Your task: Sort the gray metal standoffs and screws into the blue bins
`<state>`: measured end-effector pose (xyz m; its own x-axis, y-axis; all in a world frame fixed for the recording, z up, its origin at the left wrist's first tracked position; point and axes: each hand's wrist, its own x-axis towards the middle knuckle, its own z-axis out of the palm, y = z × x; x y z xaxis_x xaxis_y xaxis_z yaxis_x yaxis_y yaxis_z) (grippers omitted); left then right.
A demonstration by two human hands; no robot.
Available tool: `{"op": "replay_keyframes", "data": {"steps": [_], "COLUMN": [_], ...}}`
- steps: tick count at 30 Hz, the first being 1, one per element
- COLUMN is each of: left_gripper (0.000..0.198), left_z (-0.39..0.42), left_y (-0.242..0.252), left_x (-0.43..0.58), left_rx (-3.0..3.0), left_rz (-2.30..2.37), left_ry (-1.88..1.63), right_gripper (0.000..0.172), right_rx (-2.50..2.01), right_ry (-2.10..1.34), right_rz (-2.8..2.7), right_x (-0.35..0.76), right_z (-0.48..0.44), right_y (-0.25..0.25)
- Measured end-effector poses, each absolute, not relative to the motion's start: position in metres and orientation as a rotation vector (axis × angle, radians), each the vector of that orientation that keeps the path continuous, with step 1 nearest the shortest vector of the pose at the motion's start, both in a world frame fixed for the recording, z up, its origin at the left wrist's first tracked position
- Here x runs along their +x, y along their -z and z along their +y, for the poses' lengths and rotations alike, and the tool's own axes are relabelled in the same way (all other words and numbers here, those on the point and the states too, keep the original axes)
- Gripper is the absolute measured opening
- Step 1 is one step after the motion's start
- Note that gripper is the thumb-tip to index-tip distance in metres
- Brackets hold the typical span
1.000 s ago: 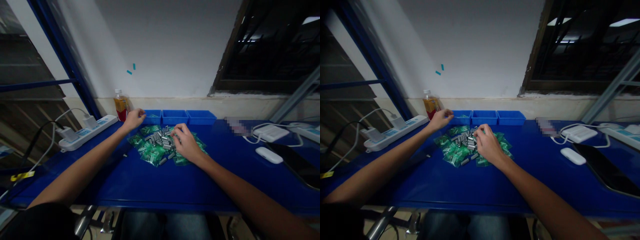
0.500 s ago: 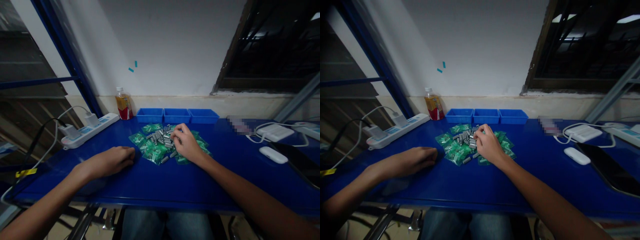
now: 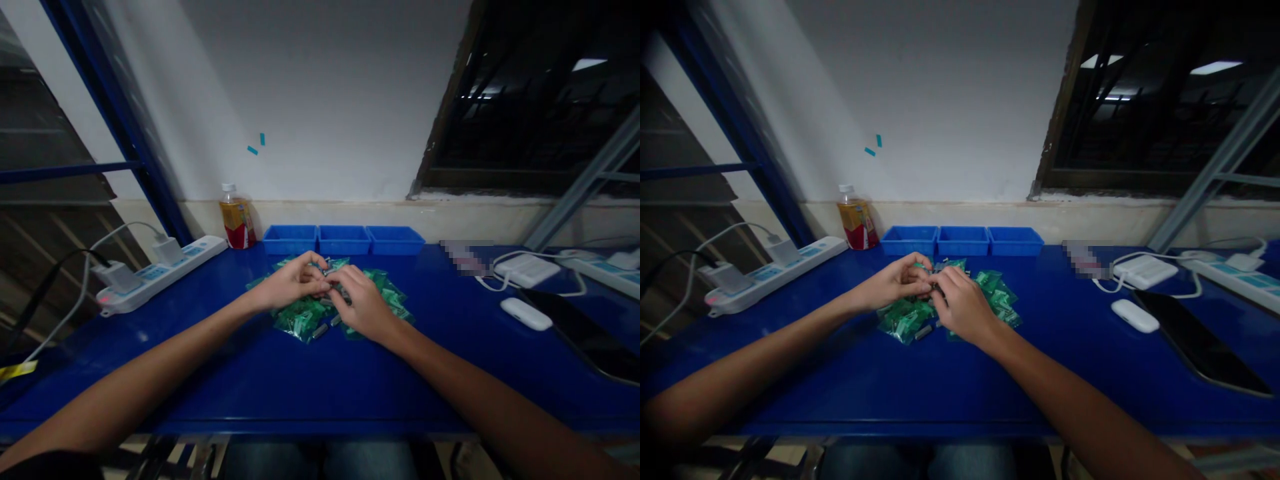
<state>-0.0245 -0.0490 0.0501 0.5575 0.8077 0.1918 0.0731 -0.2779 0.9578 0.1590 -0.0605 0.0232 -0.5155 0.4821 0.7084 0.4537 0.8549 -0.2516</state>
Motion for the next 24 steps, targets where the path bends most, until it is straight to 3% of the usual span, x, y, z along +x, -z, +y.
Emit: {"op": "replay_keyframes", "data": {"steps": [3,8,13,17,24], "left_gripper": [0.024,0.026,0.011,0.017,0.036], "left_z": [-0.054,-0.072,-0.079,-0.074,-0.038], "left_y": [-0.044,-0.038,-0.038,-0.040,-0.050], "left_x": [-0.027,-0.028,-0.021,-0.022,-0.018], "left_rx": [1.814,2.334,2.497,2.261,1.996], "left_rz": [0.811,0.979,1.085,1.148,1.033], "left_ry": [-0.915,-1.017,-1.138,-1.160,-0.947], "right_gripper": [0.008,0.020,0.027,0.010,0.013], "right_rx": [-0.734,-0.830,-0.822,-0.791,-0.661], "right_ry": [-0.079,-0.181,-0.199,-0.072,0.099], "right_rz": [-2.134,-2.055,-2.084,-2.096,-2.265], "right_x": [0.160,0.156,0.152,0.155,0.164], "right_z": [-0.057,-0.059,-0.066,-0.063,-0.026], "right_y": [-0.022,-0.023,-0.025,-0.028,-0.044]}}
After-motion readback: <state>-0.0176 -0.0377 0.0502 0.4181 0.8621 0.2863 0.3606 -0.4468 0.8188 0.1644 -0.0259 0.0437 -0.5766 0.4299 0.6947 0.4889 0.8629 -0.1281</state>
